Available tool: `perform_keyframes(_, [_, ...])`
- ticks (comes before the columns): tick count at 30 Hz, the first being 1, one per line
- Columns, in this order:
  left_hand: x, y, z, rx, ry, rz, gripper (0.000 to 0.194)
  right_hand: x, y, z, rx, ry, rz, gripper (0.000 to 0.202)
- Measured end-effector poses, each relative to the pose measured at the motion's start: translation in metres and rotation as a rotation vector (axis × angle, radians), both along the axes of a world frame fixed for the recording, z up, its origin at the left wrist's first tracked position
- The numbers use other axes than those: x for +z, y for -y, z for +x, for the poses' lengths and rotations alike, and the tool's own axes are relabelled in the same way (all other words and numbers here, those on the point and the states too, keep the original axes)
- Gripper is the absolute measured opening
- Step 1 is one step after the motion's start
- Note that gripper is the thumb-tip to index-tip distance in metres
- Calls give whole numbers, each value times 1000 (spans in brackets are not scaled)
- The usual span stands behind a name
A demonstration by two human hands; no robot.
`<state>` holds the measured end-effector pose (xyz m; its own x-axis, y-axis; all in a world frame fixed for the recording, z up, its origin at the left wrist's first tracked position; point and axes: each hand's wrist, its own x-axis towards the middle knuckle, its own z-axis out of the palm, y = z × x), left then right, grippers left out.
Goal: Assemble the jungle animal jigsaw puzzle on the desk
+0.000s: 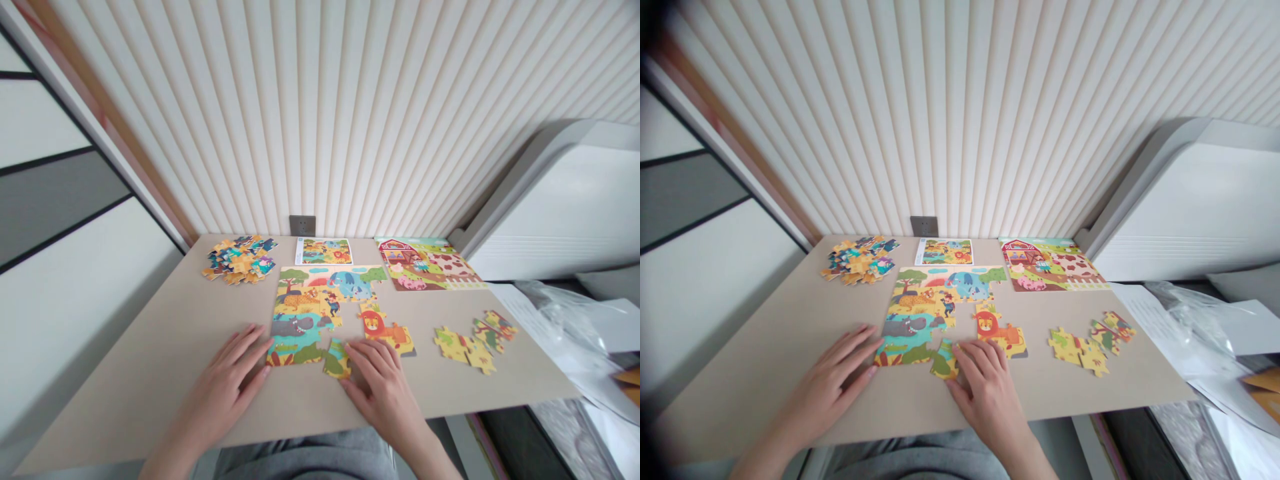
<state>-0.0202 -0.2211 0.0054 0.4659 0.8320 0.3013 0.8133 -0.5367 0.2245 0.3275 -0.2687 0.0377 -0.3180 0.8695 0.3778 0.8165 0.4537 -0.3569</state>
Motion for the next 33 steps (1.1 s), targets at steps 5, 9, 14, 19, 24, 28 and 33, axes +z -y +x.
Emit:
perform_keyframes(5, [0,1,0,4,-7,-9,50,-2,0,1,-5,-4,12,49])
perform_keyframes(9, [-1,1,-1,23,0,-21,48,-4,0,2,-7,-14,-4,52])
perform_keyframes(14, [1,1,0,17,12,-13,47,-4,0,2,-7,-27,-11,53])
perform_keyframes(19, [-2,-1,-1,-2,10,5,49,5,5,2,24,-53,-38,55])
perform_keyframes(24, [-12,-4,-7,-27,34,24,51,20,20,2,170,-4,-150,53])
perform_keyframes(28, [-20,-6,-10,-25,36,23,53,24,26,14,153,54,-169,53])
perform_keyframes(33, [-24,-9,-12,-44,33,28,55,5,24,105,-349,-4,48,33])
